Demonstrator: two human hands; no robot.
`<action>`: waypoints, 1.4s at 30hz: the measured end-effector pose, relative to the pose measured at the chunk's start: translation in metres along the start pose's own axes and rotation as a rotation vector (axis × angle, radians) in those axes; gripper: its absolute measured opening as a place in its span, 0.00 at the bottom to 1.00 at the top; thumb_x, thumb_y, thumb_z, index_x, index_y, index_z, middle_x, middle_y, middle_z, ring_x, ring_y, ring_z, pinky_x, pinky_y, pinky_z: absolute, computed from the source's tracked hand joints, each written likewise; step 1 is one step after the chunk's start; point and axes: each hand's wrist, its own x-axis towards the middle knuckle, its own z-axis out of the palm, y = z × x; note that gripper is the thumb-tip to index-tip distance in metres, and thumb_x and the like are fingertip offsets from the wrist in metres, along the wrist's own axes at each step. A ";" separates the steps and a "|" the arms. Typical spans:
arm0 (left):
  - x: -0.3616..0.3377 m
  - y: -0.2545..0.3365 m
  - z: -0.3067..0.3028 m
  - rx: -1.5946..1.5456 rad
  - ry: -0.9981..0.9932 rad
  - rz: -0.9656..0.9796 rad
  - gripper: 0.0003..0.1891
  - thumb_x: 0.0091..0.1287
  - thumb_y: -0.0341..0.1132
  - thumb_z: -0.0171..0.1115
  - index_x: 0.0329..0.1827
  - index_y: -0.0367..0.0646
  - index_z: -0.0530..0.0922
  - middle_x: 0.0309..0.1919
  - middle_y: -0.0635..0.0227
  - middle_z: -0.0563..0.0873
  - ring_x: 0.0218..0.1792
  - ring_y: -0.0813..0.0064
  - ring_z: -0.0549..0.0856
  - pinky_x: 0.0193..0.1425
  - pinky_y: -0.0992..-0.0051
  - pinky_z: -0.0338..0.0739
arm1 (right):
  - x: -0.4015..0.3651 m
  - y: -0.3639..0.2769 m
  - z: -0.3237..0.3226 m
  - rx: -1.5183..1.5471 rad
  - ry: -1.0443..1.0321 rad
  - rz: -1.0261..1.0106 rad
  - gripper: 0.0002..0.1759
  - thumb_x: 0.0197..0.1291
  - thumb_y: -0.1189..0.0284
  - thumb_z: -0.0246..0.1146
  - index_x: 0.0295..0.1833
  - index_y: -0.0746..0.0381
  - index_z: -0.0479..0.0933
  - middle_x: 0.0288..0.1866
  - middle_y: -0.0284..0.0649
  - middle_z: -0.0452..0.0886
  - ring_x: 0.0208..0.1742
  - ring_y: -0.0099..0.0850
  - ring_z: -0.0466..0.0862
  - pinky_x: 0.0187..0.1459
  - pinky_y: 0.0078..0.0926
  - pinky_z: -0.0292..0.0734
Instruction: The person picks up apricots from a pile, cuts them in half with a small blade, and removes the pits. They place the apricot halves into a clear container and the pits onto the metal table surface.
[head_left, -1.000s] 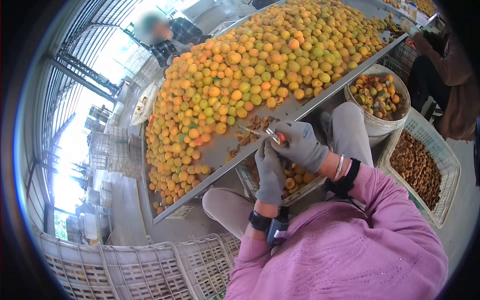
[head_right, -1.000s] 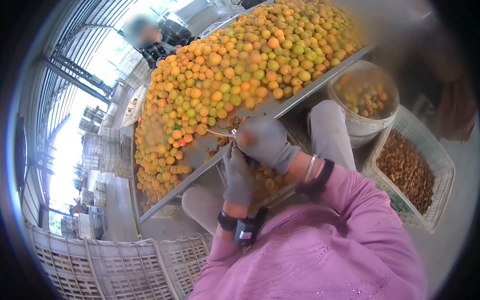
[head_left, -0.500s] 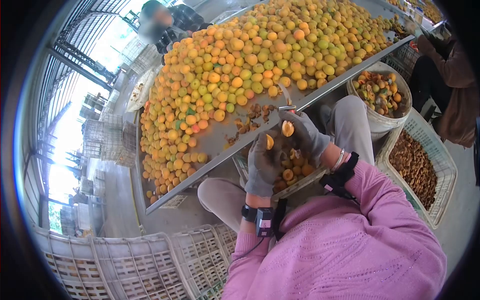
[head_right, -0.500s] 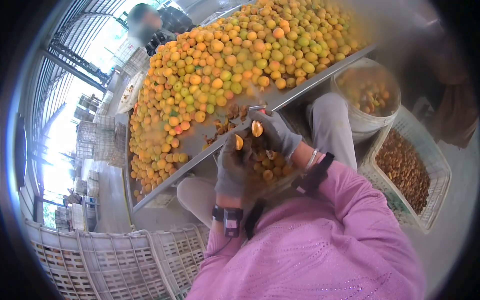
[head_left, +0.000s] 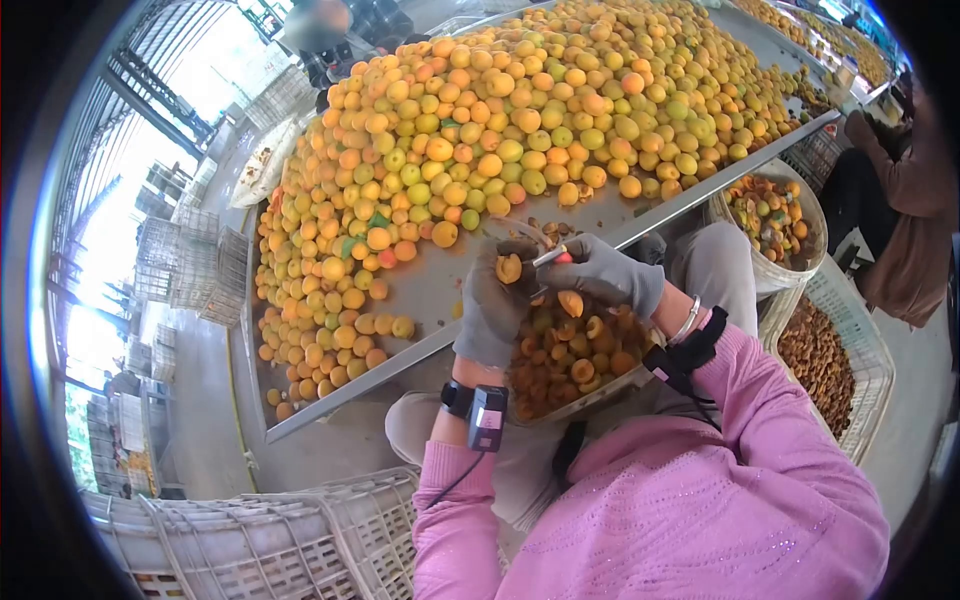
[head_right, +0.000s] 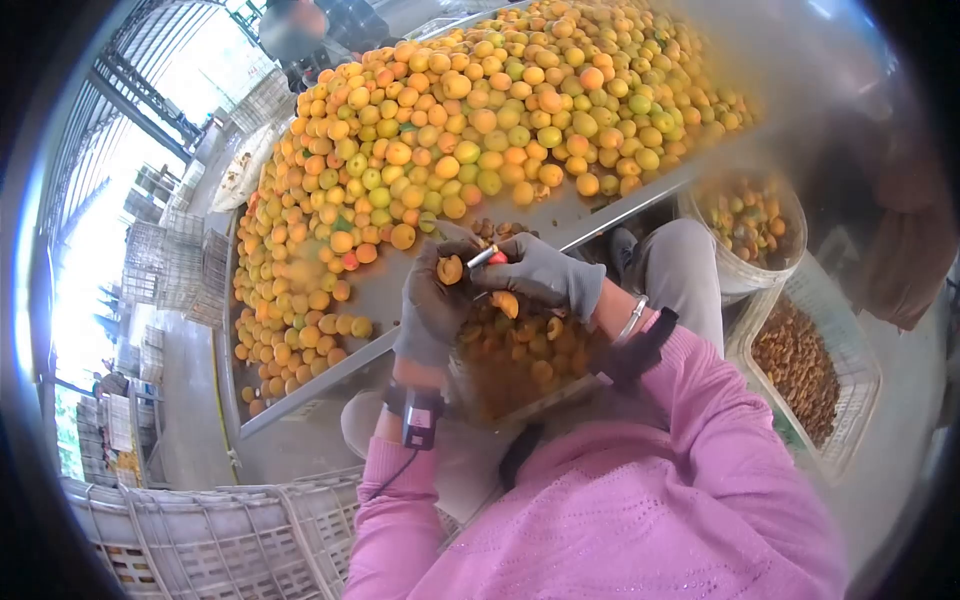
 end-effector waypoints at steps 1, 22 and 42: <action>0.002 0.003 0.000 -0.057 0.053 -0.056 0.25 0.78 0.52 0.44 0.47 0.38 0.78 0.31 0.67 0.80 0.28 0.78 0.78 0.37 0.73 0.78 | 0.000 -0.012 0.004 -0.096 -0.012 0.106 0.15 0.63 0.64 0.67 0.44 0.66 0.83 0.32 0.28 0.81 0.32 0.16 0.77 0.34 0.16 0.73; 0.026 -0.034 -0.030 0.584 0.233 0.636 0.17 0.78 0.46 0.48 0.48 0.43 0.79 0.39 0.69 0.84 0.35 0.76 0.84 0.37 0.75 0.81 | 0.095 -0.048 0.087 0.409 0.490 -0.254 0.14 0.64 0.65 0.67 0.32 0.64 0.77 0.20 0.29 0.75 0.14 0.16 0.69 0.15 0.16 0.59; 0.010 0.027 -0.021 0.194 0.020 -0.095 0.12 0.70 0.31 0.58 0.52 0.37 0.80 0.43 0.67 0.84 0.43 0.77 0.83 0.49 0.75 0.80 | 0.121 -0.030 -0.014 0.007 0.402 0.004 0.17 0.60 0.63 0.68 0.44 0.67 0.82 0.27 0.32 0.81 0.24 0.19 0.75 0.28 0.18 0.71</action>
